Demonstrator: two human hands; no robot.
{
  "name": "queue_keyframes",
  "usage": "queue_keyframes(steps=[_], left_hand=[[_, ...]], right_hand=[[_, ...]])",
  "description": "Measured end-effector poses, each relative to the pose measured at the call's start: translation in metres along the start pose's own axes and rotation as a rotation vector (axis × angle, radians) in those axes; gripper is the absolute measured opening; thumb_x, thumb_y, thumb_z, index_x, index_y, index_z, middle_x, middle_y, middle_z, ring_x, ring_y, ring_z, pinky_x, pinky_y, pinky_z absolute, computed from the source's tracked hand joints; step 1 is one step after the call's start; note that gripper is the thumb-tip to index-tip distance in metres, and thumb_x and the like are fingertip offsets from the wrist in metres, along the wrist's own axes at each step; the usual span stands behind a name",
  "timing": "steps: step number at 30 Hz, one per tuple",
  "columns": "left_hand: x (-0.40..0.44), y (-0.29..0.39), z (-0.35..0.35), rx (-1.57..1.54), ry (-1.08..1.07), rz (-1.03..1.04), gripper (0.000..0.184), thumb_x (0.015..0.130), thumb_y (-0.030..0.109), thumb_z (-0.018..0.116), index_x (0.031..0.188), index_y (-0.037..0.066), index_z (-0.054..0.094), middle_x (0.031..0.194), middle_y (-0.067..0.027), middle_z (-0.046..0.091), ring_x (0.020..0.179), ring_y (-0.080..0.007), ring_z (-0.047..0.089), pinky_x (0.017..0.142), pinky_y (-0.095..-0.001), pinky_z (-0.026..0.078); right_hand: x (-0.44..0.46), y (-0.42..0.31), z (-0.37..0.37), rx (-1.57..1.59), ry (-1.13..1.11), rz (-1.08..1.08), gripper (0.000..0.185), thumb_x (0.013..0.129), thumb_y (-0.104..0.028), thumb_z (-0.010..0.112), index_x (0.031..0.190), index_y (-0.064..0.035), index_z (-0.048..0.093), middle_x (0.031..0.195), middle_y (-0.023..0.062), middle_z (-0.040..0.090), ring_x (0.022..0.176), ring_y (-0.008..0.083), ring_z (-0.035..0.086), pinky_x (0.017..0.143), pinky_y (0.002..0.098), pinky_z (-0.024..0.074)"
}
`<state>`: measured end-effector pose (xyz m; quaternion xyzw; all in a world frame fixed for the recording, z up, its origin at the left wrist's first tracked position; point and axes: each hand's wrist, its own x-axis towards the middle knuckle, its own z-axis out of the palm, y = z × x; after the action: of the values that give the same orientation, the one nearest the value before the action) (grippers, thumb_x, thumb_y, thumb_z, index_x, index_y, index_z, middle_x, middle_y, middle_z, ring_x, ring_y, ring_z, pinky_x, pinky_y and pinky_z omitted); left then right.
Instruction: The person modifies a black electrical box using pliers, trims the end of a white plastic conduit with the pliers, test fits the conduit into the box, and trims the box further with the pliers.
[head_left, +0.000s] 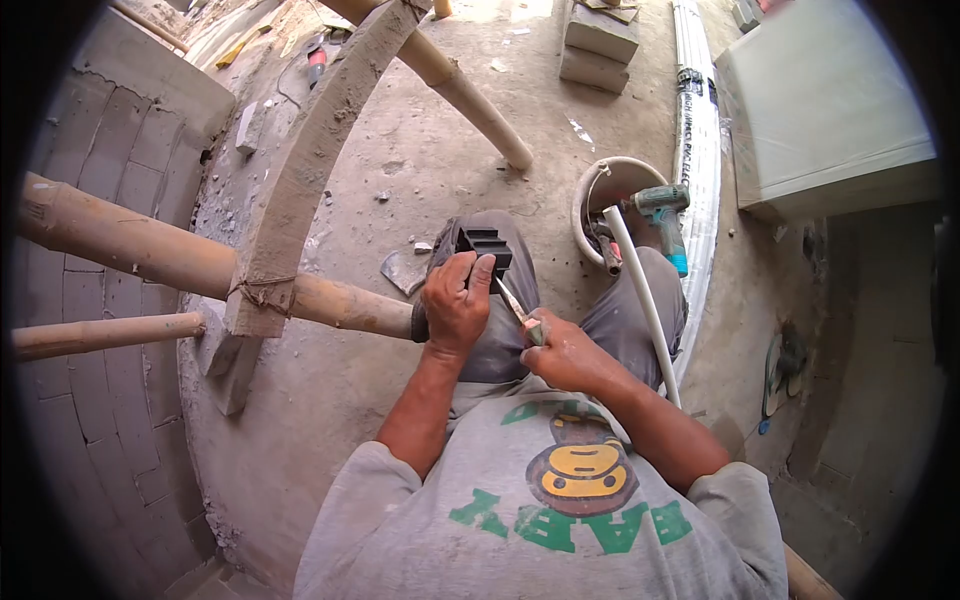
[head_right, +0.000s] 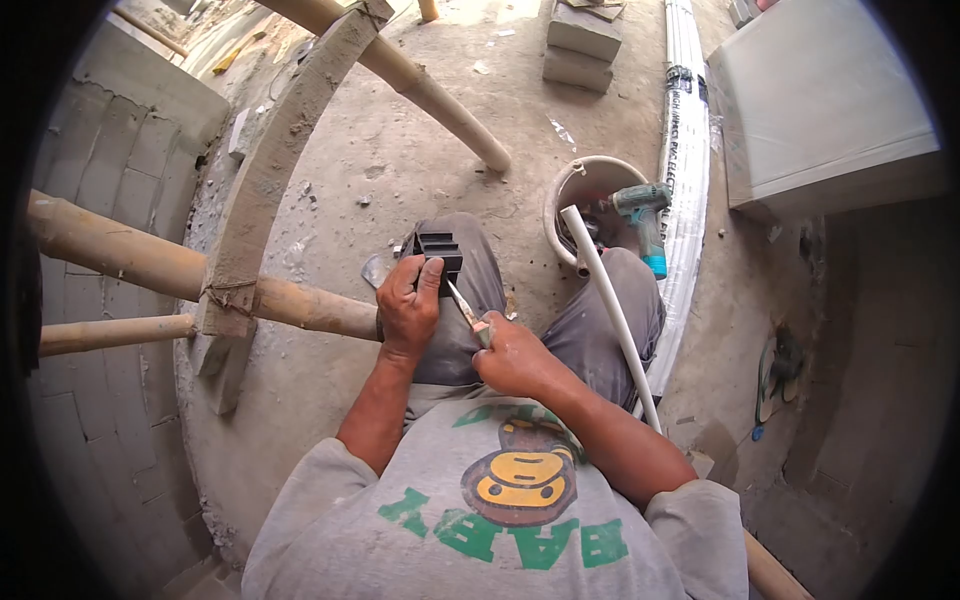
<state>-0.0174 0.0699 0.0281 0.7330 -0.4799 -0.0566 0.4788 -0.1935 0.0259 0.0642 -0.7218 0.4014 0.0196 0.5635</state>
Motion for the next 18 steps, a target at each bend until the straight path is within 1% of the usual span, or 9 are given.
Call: queue_keyframes(steps=[2,5,8,11,14,17,18], left_hand=[[-0.001,-0.001,-0.004,0.021,-0.028,0.032,0.019,0.094,0.022,0.066,0.09,0.004,0.065,0.082,-0.0143,0.066,0.075,-0.037,0.061,0.068,-0.0456,0.047],[0.005,-0.005,-0.012,-0.142,-0.178,-0.098,0.023,0.096,0.026,0.063,0.088,0.004,0.064,0.081,-0.0142,0.066,0.078,-0.0369,0.06,0.069,-0.0453,0.046],[0.008,-0.005,-0.015,-0.209,-0.2,-0.131,0.03,0.099,0.03,0.06,0.085,0.004,0.063,0.075,-0.0139,0.064,0.07,-0.0326,0.059,0.065,-0.0424,0.045],[0.012,0.003,-0.018,-0.294,-0.228,-0.197,0.034,0.1,0.03,0.06,0.081,0.002,0.06,0.066,-0.0123,0.058,0.059,-0.0239,0.053,0.058,-0.0384,0.043],[0.012,-0.003,-0.015,-0.333,-0.254,-0.178,0.036,0.1,0.03,0.059,0.079,0.002,0.059,0.06,-0.0102,0.053,0.055,-0.0162,0.045,0.053,-0.0353,0.04],[0.012,-0.005,-0.015,-0.373,-0.258,-0.207,0.036,0.1,0.03,0.059,0.077,0.002,0.058,0.059,-0.0091,0.051,0.056,-0.0136,0.043,0.053,-0.0344,0.04],[0.011,-0.008,-0.015,-0.371,-0.266,-0.211,0.036,0.1,0.03,0.06,0.077,0.002,0.059,0.059,-0.0087,0.051,0.057,-0.0131,0.043,0.053,-0.0341,0.04]], right_hand=[[-0.01,-0.034,-0.03,0.28,-0.303,0.292,0.019,0.082,-0.013,0.063,0.096,-0.0046,0.053,0.072,0.0074,0.057,0.06,0.0155,0.052,0.06,0.0326,0.0435],[-0.005,-0.007,-0.034,0.314,-0.397,0.214,0.016,0.082,-0.015,0.064,0.092,-0.006,0.055,0.072,0.0054,0.057,0.061,0.0128,0.051,0.058,0.0318,0.0414],[-0.01,-0.018,-0.043,0.345,-0.401,0.24,0.014,0.082,-0.016,0.063,0.09,-0.0059,0.056,0.072,0.0035,0.056,0.062,0.0128,0.051,0.058,0.032,0.0412],[-0.007,-0.007,-0.04,0.311,-0.418,0.181,0.02,0.082,-0.01,0.061,0.1,-0.0048,0.059,0.084,0.0033,0.061,0.063,0.0106,0.055,0.059,0.0283,0.0443],[-0.003,-0.004,-0.034,0.098,-0.332,0.043,0.016,0.083,-0.009,0.06,0.098,-0.0044,0.059,0.079,0.0027,0.06,0.063,0.0105,0.055,0.057,0.0284,0.0442],[-0.005,-0.012,-0.035,0.236,-0.342,0.199,0.017,0.082,-0.008,0.059,0.098,-0.0031,0.061,0.076,0.0036,0.061,0.063,0.012,0.055,0.057,0.0286,0.0427],[-0.005,-0.011,-0.035,0.298,-0.373,0.21,0.017,0.082,-0.008,0.059,0.098,-0.0025,0.06,0.078,0.0046,0.062,0.064,0.0122,0.056,0.057,0.0284,0.0443]])
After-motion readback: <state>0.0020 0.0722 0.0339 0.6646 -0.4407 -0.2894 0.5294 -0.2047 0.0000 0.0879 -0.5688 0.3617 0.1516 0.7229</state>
